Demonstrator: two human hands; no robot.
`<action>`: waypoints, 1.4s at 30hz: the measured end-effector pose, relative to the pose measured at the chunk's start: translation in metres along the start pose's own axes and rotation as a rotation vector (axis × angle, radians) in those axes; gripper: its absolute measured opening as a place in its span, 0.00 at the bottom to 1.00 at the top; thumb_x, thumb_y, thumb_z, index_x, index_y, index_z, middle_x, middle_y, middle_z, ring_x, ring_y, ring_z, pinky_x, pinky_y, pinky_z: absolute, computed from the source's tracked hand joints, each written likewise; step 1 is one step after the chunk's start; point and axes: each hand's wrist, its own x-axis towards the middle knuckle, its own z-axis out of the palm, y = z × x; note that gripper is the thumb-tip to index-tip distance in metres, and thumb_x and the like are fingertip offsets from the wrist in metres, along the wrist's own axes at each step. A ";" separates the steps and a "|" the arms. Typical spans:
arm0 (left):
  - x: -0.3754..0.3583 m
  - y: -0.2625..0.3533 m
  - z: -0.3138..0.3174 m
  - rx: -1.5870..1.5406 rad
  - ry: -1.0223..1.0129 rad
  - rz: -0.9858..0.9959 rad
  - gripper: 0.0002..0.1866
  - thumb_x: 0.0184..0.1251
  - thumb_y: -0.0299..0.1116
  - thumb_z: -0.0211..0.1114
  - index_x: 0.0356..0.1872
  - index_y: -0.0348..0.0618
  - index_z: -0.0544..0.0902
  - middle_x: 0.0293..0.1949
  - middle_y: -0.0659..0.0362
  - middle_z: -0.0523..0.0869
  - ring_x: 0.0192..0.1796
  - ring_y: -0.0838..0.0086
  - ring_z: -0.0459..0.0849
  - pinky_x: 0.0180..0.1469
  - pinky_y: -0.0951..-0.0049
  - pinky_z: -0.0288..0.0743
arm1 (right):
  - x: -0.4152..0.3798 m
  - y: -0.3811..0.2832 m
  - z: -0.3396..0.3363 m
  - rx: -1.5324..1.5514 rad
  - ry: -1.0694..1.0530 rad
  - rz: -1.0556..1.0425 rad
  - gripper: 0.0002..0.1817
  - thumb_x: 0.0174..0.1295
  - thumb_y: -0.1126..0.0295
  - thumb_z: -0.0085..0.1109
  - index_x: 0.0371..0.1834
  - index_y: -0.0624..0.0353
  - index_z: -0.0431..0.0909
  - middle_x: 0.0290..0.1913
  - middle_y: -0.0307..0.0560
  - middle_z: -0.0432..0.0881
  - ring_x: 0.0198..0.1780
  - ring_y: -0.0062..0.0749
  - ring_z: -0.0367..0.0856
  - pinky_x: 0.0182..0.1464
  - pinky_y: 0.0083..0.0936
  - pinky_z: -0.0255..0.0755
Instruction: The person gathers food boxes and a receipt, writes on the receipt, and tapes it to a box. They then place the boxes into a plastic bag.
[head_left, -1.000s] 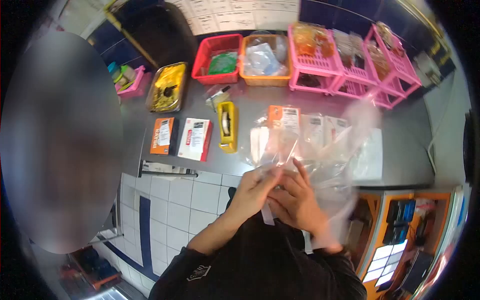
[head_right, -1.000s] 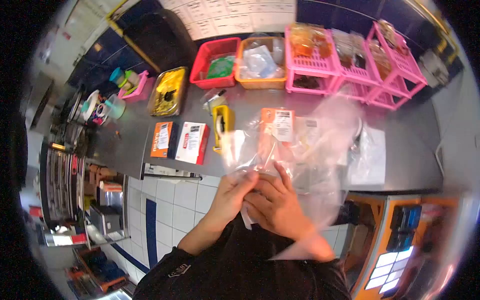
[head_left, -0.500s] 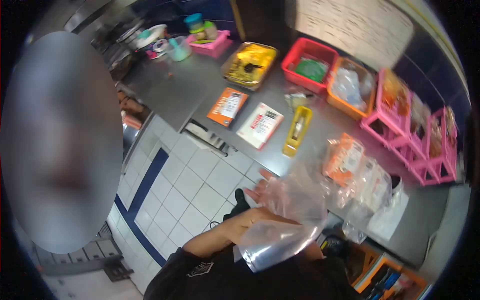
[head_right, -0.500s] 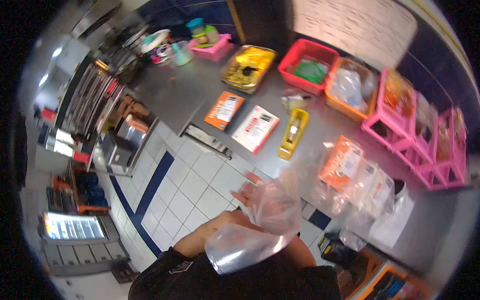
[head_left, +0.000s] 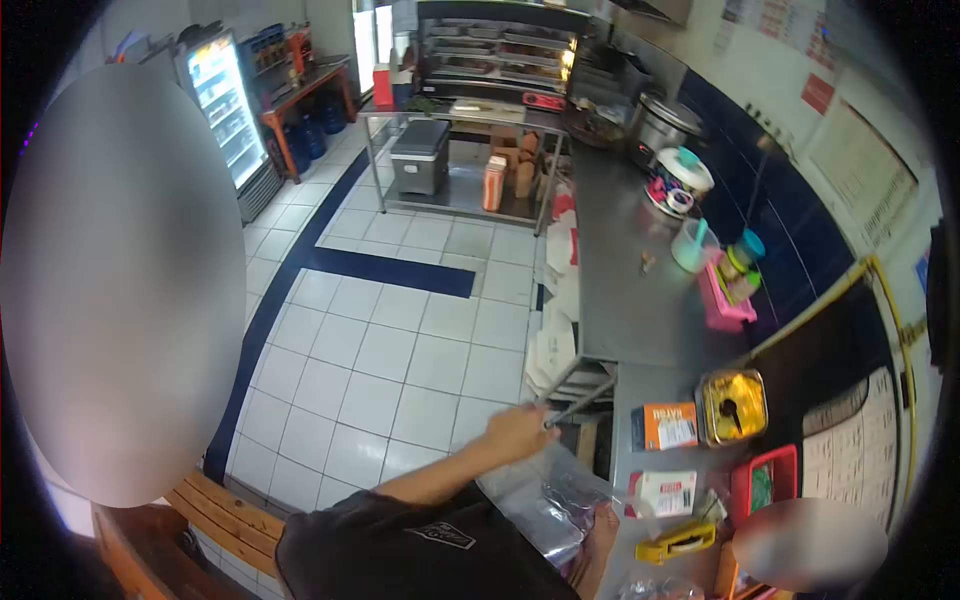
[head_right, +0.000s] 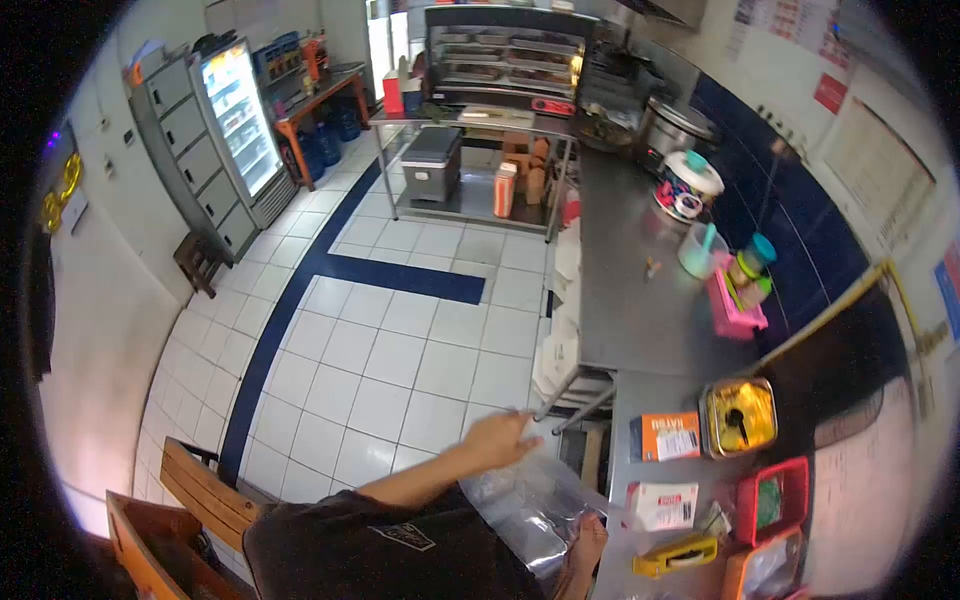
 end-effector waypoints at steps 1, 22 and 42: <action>-0.006 0.000 -0.004 -0.029 -0.064 0.026 0.25 0.70 0.55 0.59 0.56 0.47 0.81 0.42 0.45 0.87 0.48 0.52 0.86 0.48 0.54 0.79 | 0.010 0.003 0.019 -0.008 -0.023 0.002 0.13 0.69 0.61 0.62 0.38 0.60 0.78 0.31 0.39 0.81 0.30 0.23 0.78 0.33 0.24 0.80; 0.023 0.007 -0.005 -0.173 -0.271 0.035 0.34 0.71 0.66 0.49 0.36 0.42 0.86 0.29 0.49 0.87 0.36 0.52 0.87 0.42 0.58 0.78 | 0.094 0.029 0.074 0.130 -0.163 0.129 0.06 0.67 0.75 0.61 0.44 0.65 0.77 0.38 0.48 0.82 0.37 0.32 0.81 0.42 0.30 0.78; 0.040 0.081 0.039 0.000 -0.651 0.224 0.16 0.68 0.45 0.64 0.30 0.42 0.82 0.25 0.57 0.84 0.29 0.66 0.83 0.33 0.63 0.76 | 0.066 -0.072 0.026 -0.089 -0.195 0.138 0.18 0.68 0.58 0.61 0.29 0.62 0.79 0.25 0.38 0.79 0.28 0.21 0.76 0.30 0.25 0.72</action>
